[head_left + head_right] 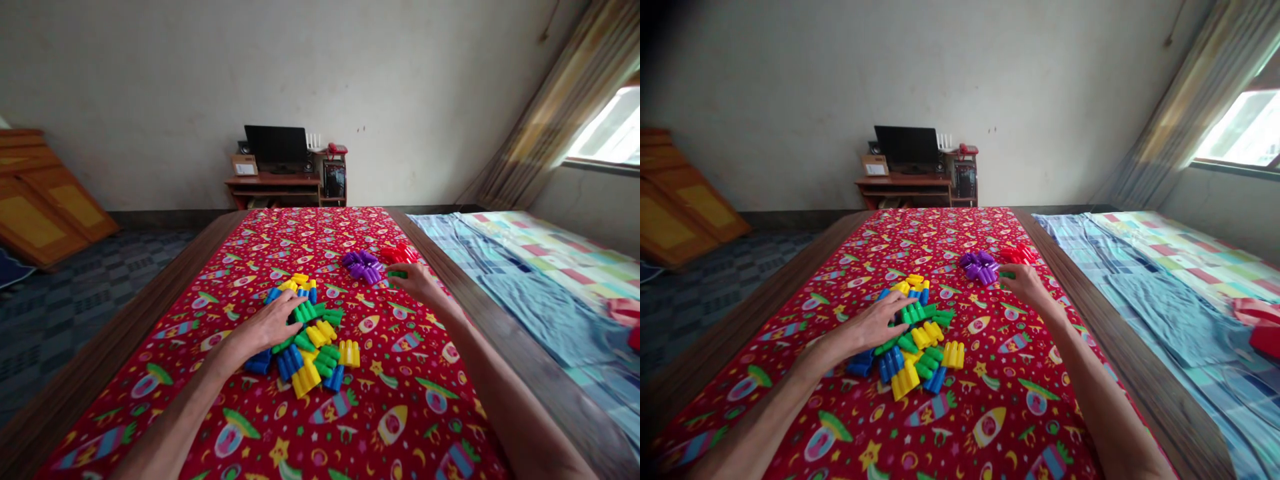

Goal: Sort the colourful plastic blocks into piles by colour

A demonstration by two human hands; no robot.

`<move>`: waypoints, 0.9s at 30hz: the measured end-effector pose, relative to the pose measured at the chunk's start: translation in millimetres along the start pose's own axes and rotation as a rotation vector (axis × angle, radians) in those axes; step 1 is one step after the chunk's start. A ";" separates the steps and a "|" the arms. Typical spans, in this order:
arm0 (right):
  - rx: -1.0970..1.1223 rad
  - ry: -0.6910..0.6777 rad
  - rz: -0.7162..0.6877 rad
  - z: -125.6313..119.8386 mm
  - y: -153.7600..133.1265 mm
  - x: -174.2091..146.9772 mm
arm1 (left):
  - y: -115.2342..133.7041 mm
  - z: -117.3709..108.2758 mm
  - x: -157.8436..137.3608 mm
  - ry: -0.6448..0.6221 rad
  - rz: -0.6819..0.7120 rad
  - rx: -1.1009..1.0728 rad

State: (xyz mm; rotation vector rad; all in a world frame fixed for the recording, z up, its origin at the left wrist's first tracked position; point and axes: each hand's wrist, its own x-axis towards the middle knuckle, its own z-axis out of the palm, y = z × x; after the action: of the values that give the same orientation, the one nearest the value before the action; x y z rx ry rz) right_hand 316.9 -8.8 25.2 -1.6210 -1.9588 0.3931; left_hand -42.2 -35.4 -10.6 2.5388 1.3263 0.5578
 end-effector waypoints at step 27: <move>0.053 -0.077 -0.516 36.9 -74.9 -38.7 | 61.2 2.9 11.7 0.049 -0.131 -0.669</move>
State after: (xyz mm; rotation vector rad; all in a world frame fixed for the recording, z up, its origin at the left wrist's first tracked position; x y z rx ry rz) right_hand 239.5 -58.5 28.1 -1.0236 -2.3048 0.2981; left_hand 10.3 -60.5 11.8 1.8918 1.0709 0.8663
